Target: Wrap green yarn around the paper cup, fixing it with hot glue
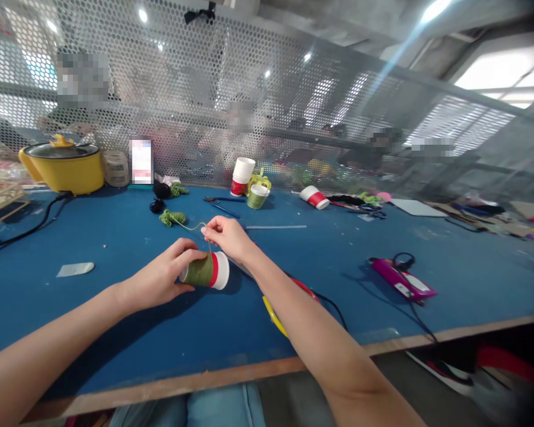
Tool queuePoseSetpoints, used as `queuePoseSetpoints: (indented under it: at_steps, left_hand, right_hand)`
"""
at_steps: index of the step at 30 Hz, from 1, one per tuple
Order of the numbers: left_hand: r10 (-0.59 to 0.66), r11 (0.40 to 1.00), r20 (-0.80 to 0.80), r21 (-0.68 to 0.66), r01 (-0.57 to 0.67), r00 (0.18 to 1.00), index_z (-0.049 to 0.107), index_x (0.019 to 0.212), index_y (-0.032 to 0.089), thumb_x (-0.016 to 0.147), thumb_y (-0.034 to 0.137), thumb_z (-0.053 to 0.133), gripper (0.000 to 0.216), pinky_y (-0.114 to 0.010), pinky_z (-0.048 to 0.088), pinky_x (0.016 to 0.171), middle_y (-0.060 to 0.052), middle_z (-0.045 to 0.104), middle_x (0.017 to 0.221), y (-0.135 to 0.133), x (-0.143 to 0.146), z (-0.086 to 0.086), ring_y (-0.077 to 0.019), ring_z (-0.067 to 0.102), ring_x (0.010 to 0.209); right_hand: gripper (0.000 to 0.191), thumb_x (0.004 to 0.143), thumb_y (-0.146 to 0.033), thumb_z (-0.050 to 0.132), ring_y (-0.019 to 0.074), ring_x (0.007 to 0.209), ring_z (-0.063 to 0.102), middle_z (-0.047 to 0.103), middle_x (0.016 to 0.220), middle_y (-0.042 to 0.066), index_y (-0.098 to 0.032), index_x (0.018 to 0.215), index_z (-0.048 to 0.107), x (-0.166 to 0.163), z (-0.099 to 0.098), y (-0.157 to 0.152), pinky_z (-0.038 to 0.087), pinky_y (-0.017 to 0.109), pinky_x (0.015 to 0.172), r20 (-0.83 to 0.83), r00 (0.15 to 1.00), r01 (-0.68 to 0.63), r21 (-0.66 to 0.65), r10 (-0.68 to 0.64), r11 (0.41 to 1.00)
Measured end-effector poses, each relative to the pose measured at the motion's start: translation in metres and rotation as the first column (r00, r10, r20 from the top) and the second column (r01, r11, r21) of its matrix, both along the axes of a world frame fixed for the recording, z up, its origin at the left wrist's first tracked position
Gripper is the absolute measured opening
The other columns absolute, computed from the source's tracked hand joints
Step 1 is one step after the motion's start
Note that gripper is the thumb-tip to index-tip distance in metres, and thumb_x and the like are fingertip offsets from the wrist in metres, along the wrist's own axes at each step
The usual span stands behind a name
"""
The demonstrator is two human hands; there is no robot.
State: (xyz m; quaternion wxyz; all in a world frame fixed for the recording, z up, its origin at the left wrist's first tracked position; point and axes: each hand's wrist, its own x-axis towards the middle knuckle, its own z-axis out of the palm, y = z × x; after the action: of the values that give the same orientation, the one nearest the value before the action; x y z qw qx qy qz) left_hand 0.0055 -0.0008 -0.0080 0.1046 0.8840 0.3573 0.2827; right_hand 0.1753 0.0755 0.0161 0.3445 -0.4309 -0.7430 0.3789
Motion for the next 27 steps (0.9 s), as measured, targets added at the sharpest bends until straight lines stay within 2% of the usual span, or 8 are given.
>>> queuePoseSetpoints:
  at_steps: [8, 13, 17, 21, 23, 27]
  left_hand:
    - [0.028, 0.995, -0.014, -0.093, -0.029, 1.0, 0.04, 0.116, 0.023, 0.067, 0.012, 0.065, 0.056, -0.036, 0.049, 0.082, -0.008, 0.045, 0.118, 0.001, -0.002, 0.002, -0.0227, 0.055, 0.1]
    - [0.039, 0.977, 0.105, -0.212, -0.016, 0.994, 0.042, 0.116, 0.021, 0.069, 0.037, 0.067, 0.056, -0.037, 0.049, 0.078, -0.009, 0.05, 0.112, 0.0, 0.0, 0.005, -0.0233, 0.055, 0.096]
    - [0.193, 0.901, 0.228, -0.426, -0.08, 0.954, 0.04, 0.116, 0.016, 0.076, 0.045, 0.057, 0.053, -0.038, 0.051, 0.072, -0.01, 0.059, 0.102, 0.001, 0.002, 0.001, -0.023, 0.061, 0.085]
    - [0.2, 0.814, 0.286, -0.581, 0.004, 0.937, 0.042, 0.108, 0.016, 0.076, 0.042, 0.056, 0.043, -0.035, 0.052, 0.067, -0.005, 0.063, 0.088, 0.001, 0.003, 0.001, -0.0211, 0.063, 0.077]
    - [0.186, 0.811, 0.326, -0.583, 0.042, 0.927, 0.042, 0.106, 0.017, 0.073, 0.038, 0.059, 0.043, -0.035, 0.052, 0.068, -0.004, 0.063, 0.088, 0.0, 0.003, 0.004, -0.0205, 0.063, 0.078]
    - [0.165, 0.853, 0.379, -0.518, 0.061, 0.911, 0.042, 0.105, 0.017, 0.069, 0.03, 0.064, 0.044, -0.035, 0.051, 0.072, -0.005, 0.06, 0.094, -0.002, 0.003, 0.008, -0.0198, 0.062, 0.083]
  right_hand:
    - [0.011, 0.074, -0.022, 0.055, 0.0099, 0.056, 0.053, 0.06, 0.06, 0.0, -0.016, 0.065, 0.05, -0.004, -0.007, 0.0, 0.042, 0.024, 0.06, 0.164, 0.985, 0.03, 0.11, -0.048, 0.993]
    - [0.01, 0.074, -0.022, 0.055, 0.0099, 0.056, 0.053, 0.061, 0.061, 0.0, -0.016, 0.066, 0.052, -0.004, -0.006, -0.001, 0.04, 0.023, 0.059, 0.192, 0.979, 0.046, 0.138, -0.072, 0.989]
    - [0.01, 0.074, -0.021, 0.055, 0.0102, 0.056, 0.053, 0.061, 0.062, 0.0, -0.016, 0.066, 0.052, -0.004, -0.005, -0.002, 0.04, 0.023, 0.058, 0.207, 0.975, 0.052, 0.144, -0.082, 0.988]
    - [0.011, 0.075, -0.021, 0.054, 0.0105, 0.057, 0.053, 0.061, 0.062, 0.0, -0.016, 0.065, 0.051, -0.005, -0.004, -0.005, 0.04, 0.024, 0.059, 0.197, 0.978, 0.035, 0.148, -0.064, 0.988]
    - [0.011, 0.075, -0.021, 0.054, 0.0106, 0.058, 0.053, 0.061, 0.063, 0.0, -0.016, 0.066, 0.051, -0.005, -0.001, -0.007, 0.04, 0.024, 0.06, 0.183, 0.982, 0.027, 0.144, -0.053, 0.989]
    - [0.012, 0.075, -0.025, 0.054, 0.0115, 0.059, 0.054, 0.061, 0.064, 0.001, -0.016, 0.067, 0.051, -0.002, 0.008, -0.012, 0.04, 0.025, 0.061, 0.145, 0.988, 0.026, 0.148, -0.048, 0.989]
